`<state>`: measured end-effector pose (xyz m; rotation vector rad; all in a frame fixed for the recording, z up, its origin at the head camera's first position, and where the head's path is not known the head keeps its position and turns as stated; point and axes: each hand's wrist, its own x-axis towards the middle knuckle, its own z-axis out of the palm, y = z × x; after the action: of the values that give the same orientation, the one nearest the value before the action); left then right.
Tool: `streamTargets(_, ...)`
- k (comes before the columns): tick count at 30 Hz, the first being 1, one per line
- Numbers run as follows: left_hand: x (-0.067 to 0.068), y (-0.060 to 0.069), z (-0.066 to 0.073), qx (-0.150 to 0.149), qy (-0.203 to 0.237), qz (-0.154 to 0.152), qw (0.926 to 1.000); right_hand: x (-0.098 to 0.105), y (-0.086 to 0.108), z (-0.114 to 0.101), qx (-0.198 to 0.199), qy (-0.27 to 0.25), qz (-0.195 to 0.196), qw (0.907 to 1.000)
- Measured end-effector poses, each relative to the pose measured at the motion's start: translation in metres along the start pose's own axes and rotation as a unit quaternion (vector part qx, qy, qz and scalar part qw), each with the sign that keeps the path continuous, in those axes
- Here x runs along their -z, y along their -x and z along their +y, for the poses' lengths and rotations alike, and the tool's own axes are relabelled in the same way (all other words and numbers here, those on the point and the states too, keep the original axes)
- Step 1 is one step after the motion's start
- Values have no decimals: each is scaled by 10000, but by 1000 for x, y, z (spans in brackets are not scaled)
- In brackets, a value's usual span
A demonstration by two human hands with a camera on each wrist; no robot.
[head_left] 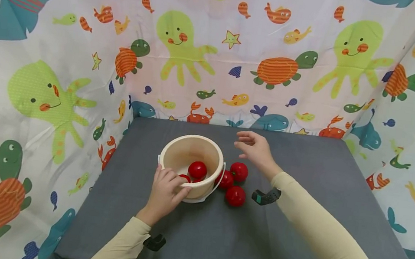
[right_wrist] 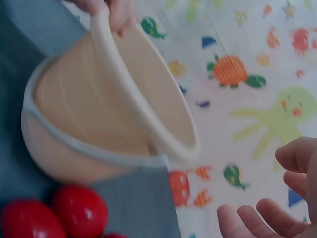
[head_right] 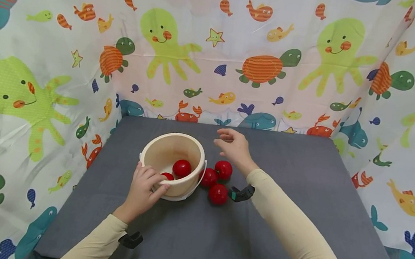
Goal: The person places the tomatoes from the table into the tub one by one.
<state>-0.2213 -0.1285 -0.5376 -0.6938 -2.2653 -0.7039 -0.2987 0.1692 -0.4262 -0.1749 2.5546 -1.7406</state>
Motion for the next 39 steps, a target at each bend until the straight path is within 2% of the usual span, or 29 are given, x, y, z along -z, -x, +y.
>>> streamTargets(4,0,0,0,-4,-12,11,10000,26,6,14,-64,-6,146,9999)
streamTargets(8,0,0,0,9,-3,-5,10000,43,13,28,-122,-6,322,9994)
streamTargets(14,0,0,0,14,-18,-13,10000,54,21,47,-291,75,581,9979)
streamTargets(20,-1,0,0,-10,-29,14,10000,63,28,68,-486,86,680,9965)
streamTargets(30,0,0,1,57,-2,-77,10000,67,40,96,-624,116,711,9955)
streamTargets(39,0,0,1,0,-37,-10,10000,52,49,118,-873,194,627,9940)
